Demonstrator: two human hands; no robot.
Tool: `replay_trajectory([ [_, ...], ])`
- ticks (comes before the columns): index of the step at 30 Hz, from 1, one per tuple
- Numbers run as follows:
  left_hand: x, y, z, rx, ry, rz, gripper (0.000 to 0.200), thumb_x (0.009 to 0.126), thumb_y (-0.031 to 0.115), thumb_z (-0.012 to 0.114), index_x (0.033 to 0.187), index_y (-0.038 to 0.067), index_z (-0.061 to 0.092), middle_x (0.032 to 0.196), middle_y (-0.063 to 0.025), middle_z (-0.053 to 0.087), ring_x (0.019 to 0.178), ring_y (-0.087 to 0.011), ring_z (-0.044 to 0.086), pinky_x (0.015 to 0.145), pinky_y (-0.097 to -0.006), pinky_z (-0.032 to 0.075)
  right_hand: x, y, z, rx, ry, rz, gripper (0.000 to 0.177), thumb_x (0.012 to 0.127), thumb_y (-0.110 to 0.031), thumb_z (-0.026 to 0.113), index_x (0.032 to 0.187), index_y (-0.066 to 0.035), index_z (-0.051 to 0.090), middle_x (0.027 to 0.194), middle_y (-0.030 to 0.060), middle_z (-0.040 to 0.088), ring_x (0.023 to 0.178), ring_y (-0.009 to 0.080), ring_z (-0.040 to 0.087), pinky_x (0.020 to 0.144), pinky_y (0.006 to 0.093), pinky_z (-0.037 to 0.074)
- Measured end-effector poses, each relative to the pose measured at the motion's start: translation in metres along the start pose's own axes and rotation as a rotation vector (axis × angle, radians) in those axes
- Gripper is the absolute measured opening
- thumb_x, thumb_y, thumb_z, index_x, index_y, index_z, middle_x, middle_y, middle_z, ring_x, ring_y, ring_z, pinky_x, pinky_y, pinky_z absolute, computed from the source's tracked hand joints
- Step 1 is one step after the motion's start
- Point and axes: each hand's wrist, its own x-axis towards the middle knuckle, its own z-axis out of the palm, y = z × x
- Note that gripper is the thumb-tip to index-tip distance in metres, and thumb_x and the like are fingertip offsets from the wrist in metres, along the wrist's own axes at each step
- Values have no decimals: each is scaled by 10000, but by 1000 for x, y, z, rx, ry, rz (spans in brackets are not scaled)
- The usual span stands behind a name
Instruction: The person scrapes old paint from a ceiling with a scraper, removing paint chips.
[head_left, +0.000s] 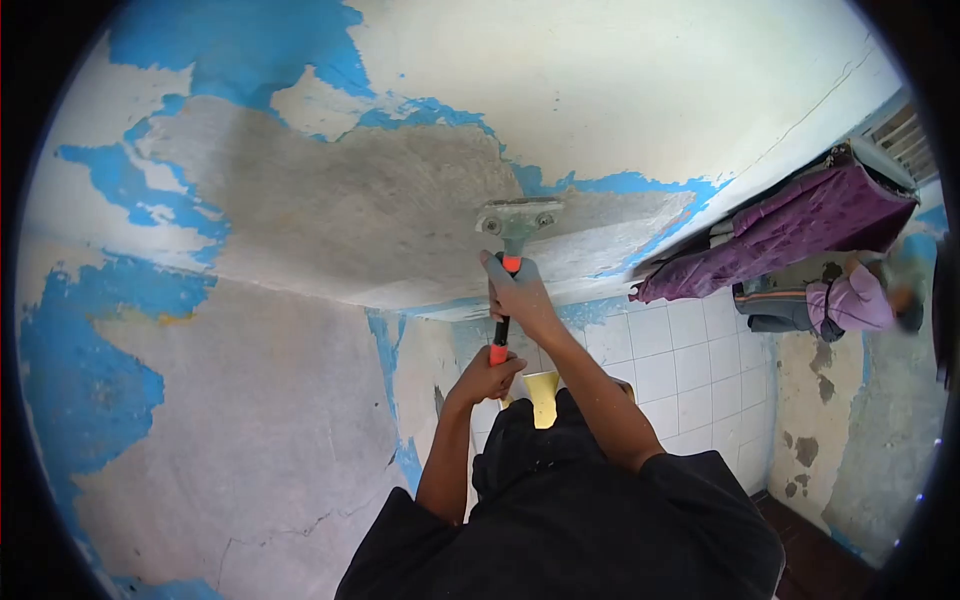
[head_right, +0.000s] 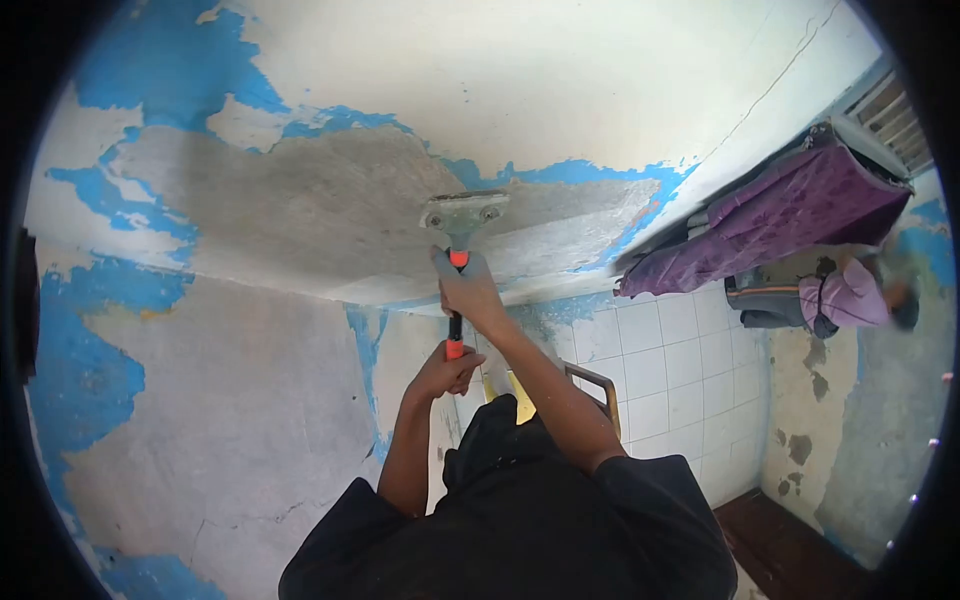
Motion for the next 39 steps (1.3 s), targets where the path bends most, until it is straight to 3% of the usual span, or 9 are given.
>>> replay_trajectory([
  [6,5,-39,-17,-74,59,-6,339,858,214,630,605,74,454,453,-2,408,341,-104,396,357,-269,329,6,48,8,84,-10,-72,397,954,-389,523,742,-68,425,537,-3,393,386,87,367,372,244,318],
  [8,4,-32,-23,-35,56,-26,335,859,215,631,608,68,464,454,-4,418,346,-105,409,359,-269,332,0,61,11,295,-23,-222,402,971,-443,473,851,-61,434,588,-6,399,409,77,366,381,234,316],
  [14,-12,-3,7,-11,118,25,353,851,204,635,578,88,443,439,8,379,330,-98,353,367,-271,345,-16,42,7,241,-45,-240,481,978,-533,352,974,-58,432,629,-13,406,433,67,371,406,224,327],
  [15,-8,-5,6,-5,135,49,354,852,210,635,578,87,446,440,6,385,332,-98,358,369,-270,351,-16,43,8,240,-25,-242,437,991,-497,362,888,-77,430,615,-26,388,436,49,367,390,212,298],
  [21,0,-34,1,-39,167,34,332,848,202,582,578,64,445,439,-12,399,345,-113,392,378,-281,382,-22,81,-1,277,-110,-100,396,1003,-438,384,812,-91,407,570,-38,363,421,50,343,388,211,282],
  [27,13,-20,-1,26,113,122,273,848,189,541,628,43,468,468,-31,420,351,-130,413,385,-295,397,-19,54,0,192,-24,-222,429,998,-465,379,799,-87,411,549,-32,332,389,63,292,361,219,256],
  [33,20,-63,-3,-81,101,30,277,899,222,535,709,27,486,486,-36,426,349,-136,406,386,-301,398,-18,83,-4,190,45,-68,356,1005,-393,407,811,-95,434,573,-58,357,444,32,315,396,208,272],
  [36,24,-52,-5,-25,85,83,292,912,251,539,735,24,490,491,-40,439,350,-133,410,380,-294,392,-17,73,-1,148,91,-169,402,998,-437,401,785,-97,416,557,-41,355,408,48,297,369,220,244],
  [39,21,-8,10,24,93,203,248,838,154,509,631,17,519,480,-53,486,394,-143,488,386,-292,387,-19,40,0,121,102,-287,402,1000,-430,402,783,-92,421,562,-37,363,418,48,299,376,220,248],
])
